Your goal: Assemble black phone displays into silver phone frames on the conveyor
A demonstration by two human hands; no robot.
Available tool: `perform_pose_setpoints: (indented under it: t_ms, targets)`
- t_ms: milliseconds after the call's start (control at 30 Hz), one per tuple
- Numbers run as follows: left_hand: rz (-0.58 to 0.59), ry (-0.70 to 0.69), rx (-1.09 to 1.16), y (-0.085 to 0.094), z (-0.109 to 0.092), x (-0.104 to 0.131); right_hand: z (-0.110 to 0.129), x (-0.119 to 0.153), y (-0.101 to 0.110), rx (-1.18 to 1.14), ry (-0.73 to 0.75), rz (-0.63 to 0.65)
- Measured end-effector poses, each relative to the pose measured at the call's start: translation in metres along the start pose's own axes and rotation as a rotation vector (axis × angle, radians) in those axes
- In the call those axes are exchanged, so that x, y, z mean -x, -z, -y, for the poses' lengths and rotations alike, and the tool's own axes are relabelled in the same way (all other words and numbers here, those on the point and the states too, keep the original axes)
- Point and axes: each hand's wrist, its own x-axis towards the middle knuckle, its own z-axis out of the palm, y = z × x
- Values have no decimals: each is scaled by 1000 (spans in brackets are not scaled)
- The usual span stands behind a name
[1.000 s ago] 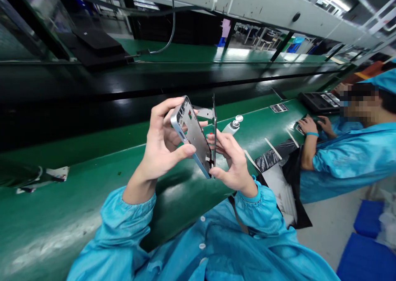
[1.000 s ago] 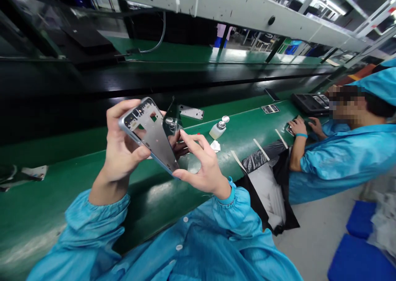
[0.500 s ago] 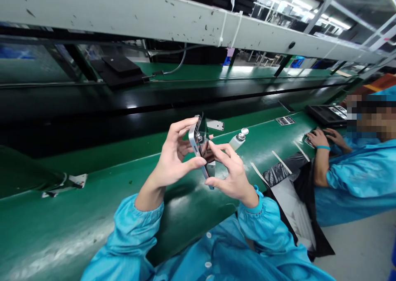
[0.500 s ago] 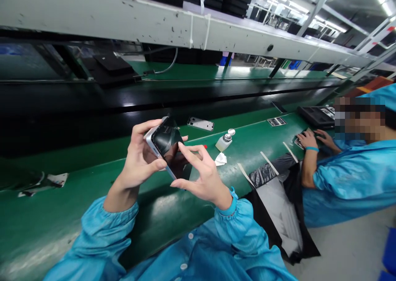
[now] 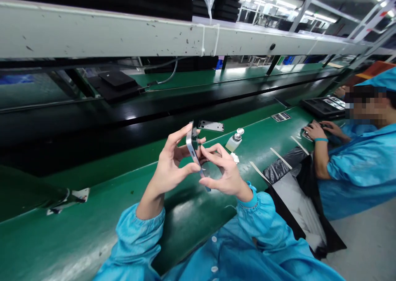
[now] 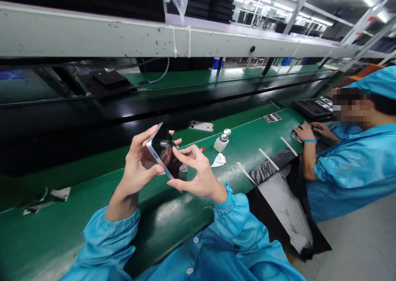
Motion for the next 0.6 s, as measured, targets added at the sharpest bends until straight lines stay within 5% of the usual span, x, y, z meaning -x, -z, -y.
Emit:
perform_pose_setpoints:
  t_ms: [200, 400, 600]
  targets:
    - [-75, 78, 250, -4, -2, -10, -10, 6, -10, -163, -169, -83]
    - [-351, 137, 247, -44, 9, -4, 1, 9, -31, 313, -122, -115]
    - [-455, 102, 235, -49, 2, -3, 15, 15, -37, 364, -88, -16]
